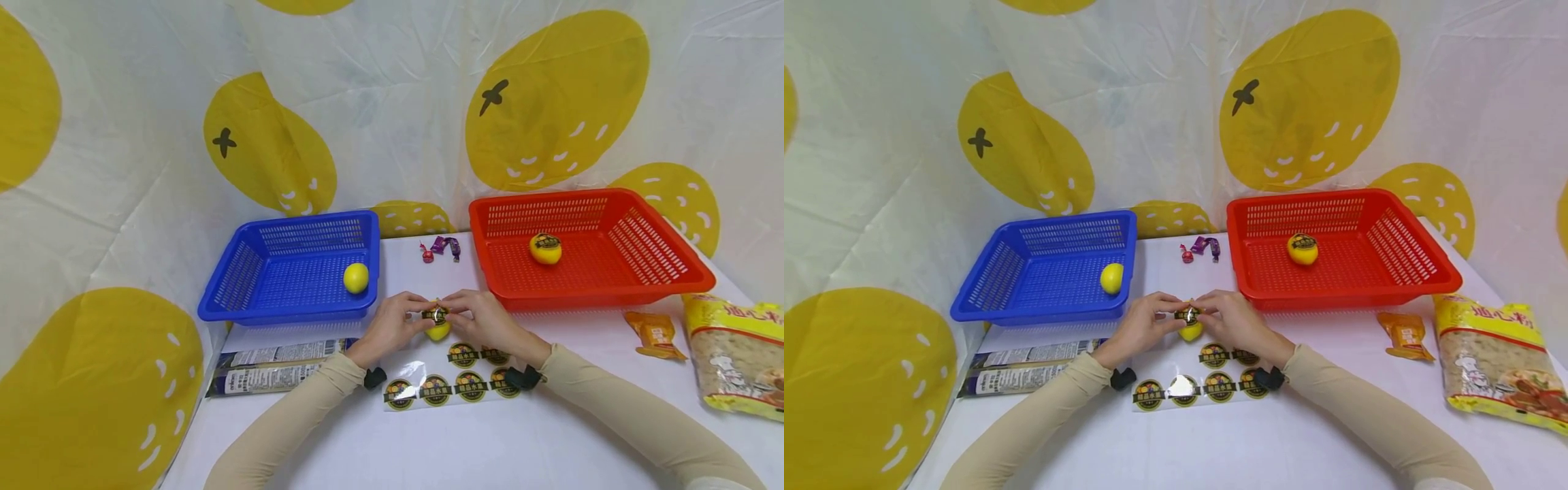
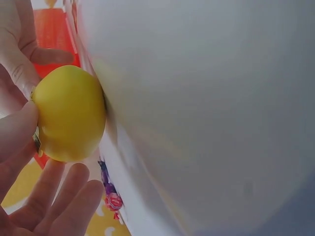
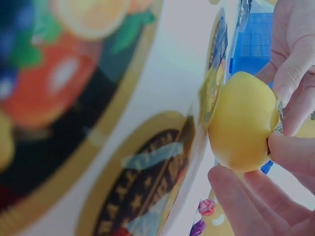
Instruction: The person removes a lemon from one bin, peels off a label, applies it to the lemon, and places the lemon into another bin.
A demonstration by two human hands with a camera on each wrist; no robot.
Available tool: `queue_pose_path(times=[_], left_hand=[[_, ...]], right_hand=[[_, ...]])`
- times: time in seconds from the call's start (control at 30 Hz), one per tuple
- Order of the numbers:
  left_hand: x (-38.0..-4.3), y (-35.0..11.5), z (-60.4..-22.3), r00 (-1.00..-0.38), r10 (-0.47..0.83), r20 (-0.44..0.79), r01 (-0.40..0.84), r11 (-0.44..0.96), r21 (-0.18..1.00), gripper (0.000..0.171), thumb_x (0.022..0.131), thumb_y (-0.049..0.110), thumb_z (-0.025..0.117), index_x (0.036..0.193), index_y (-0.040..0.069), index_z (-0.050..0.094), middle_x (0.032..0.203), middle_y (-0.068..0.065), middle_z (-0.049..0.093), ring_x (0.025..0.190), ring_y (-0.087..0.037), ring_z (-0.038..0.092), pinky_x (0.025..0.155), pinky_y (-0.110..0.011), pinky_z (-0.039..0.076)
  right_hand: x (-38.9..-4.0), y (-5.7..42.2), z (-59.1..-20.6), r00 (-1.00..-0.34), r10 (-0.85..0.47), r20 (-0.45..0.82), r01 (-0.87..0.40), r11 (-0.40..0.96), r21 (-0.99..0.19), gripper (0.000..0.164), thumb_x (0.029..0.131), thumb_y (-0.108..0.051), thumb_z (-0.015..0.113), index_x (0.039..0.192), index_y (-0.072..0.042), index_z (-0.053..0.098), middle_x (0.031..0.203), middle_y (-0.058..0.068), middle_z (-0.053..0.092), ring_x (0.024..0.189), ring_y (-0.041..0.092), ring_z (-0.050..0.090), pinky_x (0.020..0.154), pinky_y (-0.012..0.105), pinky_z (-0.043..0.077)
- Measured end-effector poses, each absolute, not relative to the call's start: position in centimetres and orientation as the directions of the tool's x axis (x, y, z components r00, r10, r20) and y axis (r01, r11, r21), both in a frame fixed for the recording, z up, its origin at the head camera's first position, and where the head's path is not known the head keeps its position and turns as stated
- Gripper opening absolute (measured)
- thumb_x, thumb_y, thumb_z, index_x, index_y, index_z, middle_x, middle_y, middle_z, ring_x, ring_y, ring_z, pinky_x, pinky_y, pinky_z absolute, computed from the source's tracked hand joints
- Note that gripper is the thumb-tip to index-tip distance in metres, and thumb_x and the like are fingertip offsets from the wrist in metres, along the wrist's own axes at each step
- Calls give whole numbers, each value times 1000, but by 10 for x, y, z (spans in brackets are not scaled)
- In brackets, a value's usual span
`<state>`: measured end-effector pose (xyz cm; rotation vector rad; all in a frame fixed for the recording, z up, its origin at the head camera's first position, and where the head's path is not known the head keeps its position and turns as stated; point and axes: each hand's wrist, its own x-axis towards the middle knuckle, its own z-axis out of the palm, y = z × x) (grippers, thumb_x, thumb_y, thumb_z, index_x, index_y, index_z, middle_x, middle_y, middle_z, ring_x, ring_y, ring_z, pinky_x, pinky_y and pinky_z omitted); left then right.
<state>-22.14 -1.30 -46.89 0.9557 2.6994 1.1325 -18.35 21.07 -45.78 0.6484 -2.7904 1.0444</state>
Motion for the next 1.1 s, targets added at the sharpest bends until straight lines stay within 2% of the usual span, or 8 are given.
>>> queue_pose_path(times=[0.33,0.53,0.8,1.1], left_hand=[[-224,-14,-468,-806,568,167,524,554,647,36,92,29,77,127,20,73,125,-4,73,112,-20,68,85,-28,57],[-223,-14,-471,-822,528,215,522,546,655,35,88,29,82,119,17,77,123,-2,76,117,-21,72,95,-36,59],[-221,-13,-475,-838,486,248,510,538,671,31,86,29,83,113,14,79,120,-1,76,112,-20,73,100,-37,57],[-220,-15,-475,-823,503,263,537,542,646,29,88,29,81,112,13,78,121,-2,75,114,-22,73,98,-38,58]], right_hand=[[-184,209,-458,-897,-377,230,-437,680,-589,39,93,-8,73,131,-6,68,124,12,74,114,30,71,98,49,58],[-183,210,-458,-899,-365,242,-435,683,-587,39,93,-9,74,131,-7,69,125,12,75,116,30,71,98,49,58],[-182,210,-457,-902,-360,239,-430,690,-582,36,92,-10,75,127,-6,72,127,13,73,119,33,70,98,51,57],[-181,207,-460,-894,-353,277,-448,681,-580,42,89,-19,80,126,-4,71,125,16,74,114,34,72,95,51,59]])
